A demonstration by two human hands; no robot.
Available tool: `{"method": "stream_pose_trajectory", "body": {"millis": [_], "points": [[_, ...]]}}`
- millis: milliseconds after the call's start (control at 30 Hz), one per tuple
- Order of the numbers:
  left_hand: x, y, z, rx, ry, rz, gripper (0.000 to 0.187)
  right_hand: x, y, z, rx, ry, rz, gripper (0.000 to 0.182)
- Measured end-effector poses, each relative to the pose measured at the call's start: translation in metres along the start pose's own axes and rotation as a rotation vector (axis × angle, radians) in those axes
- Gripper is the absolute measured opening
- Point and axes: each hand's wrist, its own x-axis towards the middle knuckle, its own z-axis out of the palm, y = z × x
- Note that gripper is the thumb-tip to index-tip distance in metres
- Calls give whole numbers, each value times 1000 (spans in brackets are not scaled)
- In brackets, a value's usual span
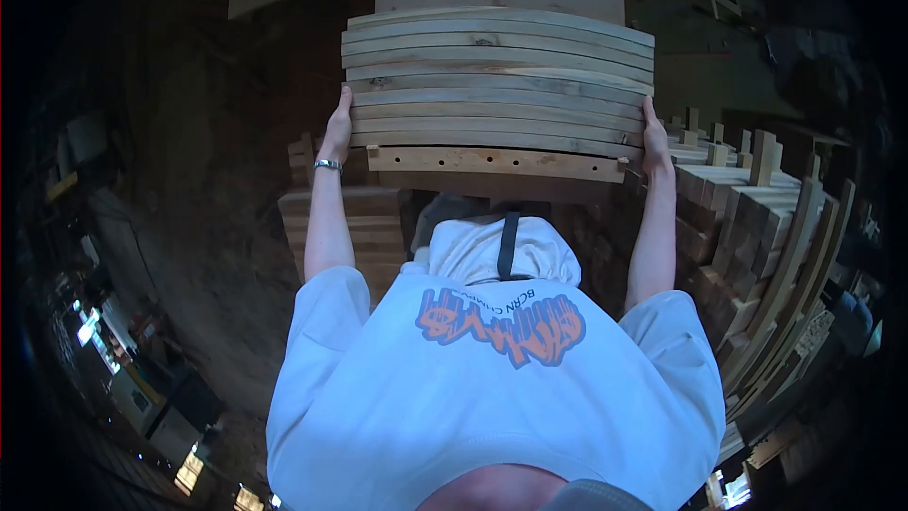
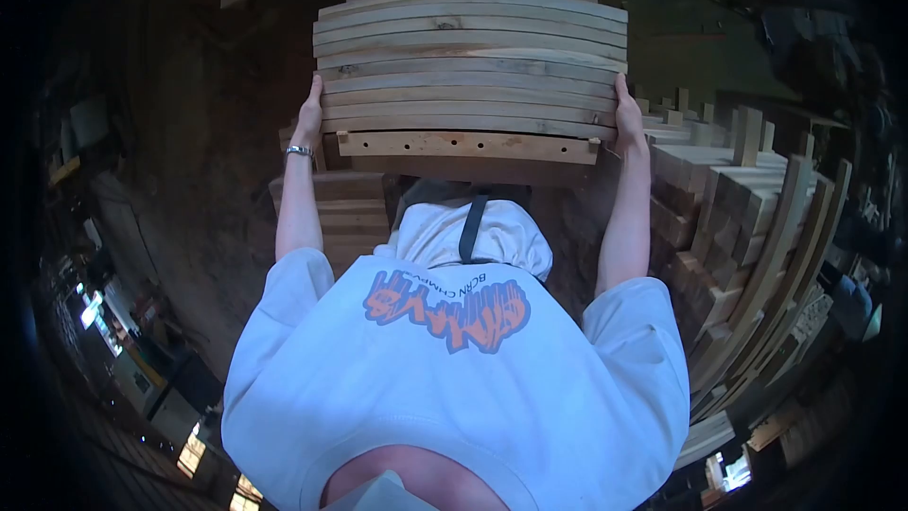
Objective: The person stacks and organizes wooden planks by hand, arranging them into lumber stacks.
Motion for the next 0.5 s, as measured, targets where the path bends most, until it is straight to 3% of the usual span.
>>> {"method": "stream_pose_trajectory", "body": {"millis": [100, 167, 200, 233, 267, 333, 367, 400, 500], "points": [[5, 2, 5, 95, 79, 112, 70, 28, 15, -16, -90, 22, -116, 69], [13, -3, -2, 321, 160, 230, 64, 27, 6, -12, -576, 236, -308, 74], [11, -5, 2, 303, 156, 243, 64, 8, 10, 8, -837, 705, -410, 82], [-5, 7, 14, 532, 448, 409, 59, -7, 13, 29, -925, 942, -800, 80], [-19, 24, 28, 763, 746, 570, 54, -32, 10, 60, -904, 798, -1028, 71], [-44, 58, 95, 752, 565, 1051, 50, -68, 38, 137, -924, 394, -1245, 61], [-48, 65, 132, 818, 374, 1028, 50, -87, 55, 168, -1006, 235, -1283, 59], [-42, 76, 168, 872, 188, 1014, 50, -86, 82, 193, -1007, 218, -1247, 56], [15, 78, 229, 1101, 258, 1157, 51, -82, 103, 217, -1058, 426, -1325, 54]]}}
